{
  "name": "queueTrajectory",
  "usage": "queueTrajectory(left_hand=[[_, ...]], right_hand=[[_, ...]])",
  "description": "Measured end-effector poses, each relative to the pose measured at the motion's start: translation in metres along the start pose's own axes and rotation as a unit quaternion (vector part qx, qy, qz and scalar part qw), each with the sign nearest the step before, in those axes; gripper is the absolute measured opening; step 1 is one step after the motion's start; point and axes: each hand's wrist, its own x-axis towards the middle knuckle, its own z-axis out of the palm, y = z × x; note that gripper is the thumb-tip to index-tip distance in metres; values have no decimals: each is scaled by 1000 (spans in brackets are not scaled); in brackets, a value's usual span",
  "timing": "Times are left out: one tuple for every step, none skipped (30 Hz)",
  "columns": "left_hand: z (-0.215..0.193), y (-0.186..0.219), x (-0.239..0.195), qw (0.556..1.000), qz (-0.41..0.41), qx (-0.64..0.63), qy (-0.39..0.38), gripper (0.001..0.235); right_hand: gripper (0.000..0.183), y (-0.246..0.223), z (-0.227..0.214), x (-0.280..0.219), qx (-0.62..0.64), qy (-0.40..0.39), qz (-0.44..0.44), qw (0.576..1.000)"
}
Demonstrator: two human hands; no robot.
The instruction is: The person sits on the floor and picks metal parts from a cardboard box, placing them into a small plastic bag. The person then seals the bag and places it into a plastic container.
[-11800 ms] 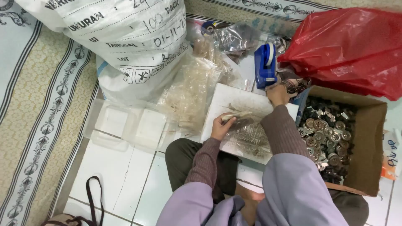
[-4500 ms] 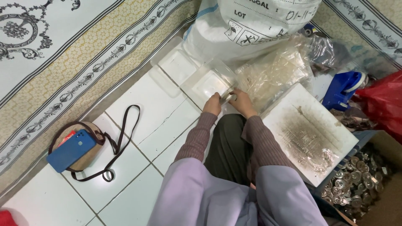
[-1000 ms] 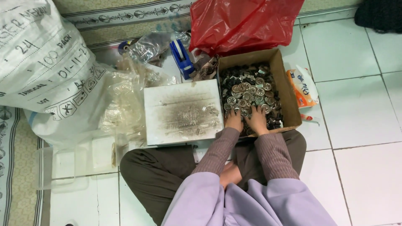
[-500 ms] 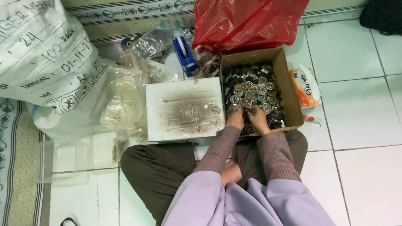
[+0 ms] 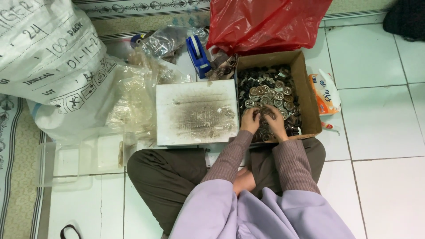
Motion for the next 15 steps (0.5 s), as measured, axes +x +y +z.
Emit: queueTrajectory(left_hand=[[-1,2,0,1000,1,0,0,25],[-2,5,-1,1000,5,-1,1,26],[-4,6,-1,1000,10,-2,2,28],[-3,7,-1,1000,9,-2,3,28],[-1,6,-1,1000,22,0,5,27],[0,6,-1,999,35,3,6,27],[-1,7,-1,999,35,3,7,27],[-1,7,-1,999,33,-2,3,26],[-2,8,-1,999,31,-7,-2,25],[-5,11,-2,999,31,-7,-1,25],[-7,14,-2,1000,17,-20,-6,25],[-9,17,-3,999,3,-34,-12,25],[-9,16,-3,999,4,-34,-11,25],[-9,16,-3,999,18,-30,-1,25],[-9,15,-3,999,32,-27,9,25]], right_hand=[[47,1,3,-2,0,0,-1,1000],[46,3,6,-4,20,-11,2,1000],[45,5,9,-7,39,-23,5,999],[45,14,7,-4,39,-24,5,999],[39,25,4,-3,50,-11,30,998],[35,35,1,-1,60,2,55,997],[35,40,1,1,60,2,55,997],[31,45,2,2,84,17,66,994],[28,50,2,3,108,32,77,991],[28,41,2,2,108,31,77,991],[26,33,3,-1,113,34,78,990],[25,24,3,-3,118,38,80,989],[25,28,1,-2,118,37,79,989],[24,31,0,-1,122,38,75,989],[23,35,-1,0,127,39,71,989]])
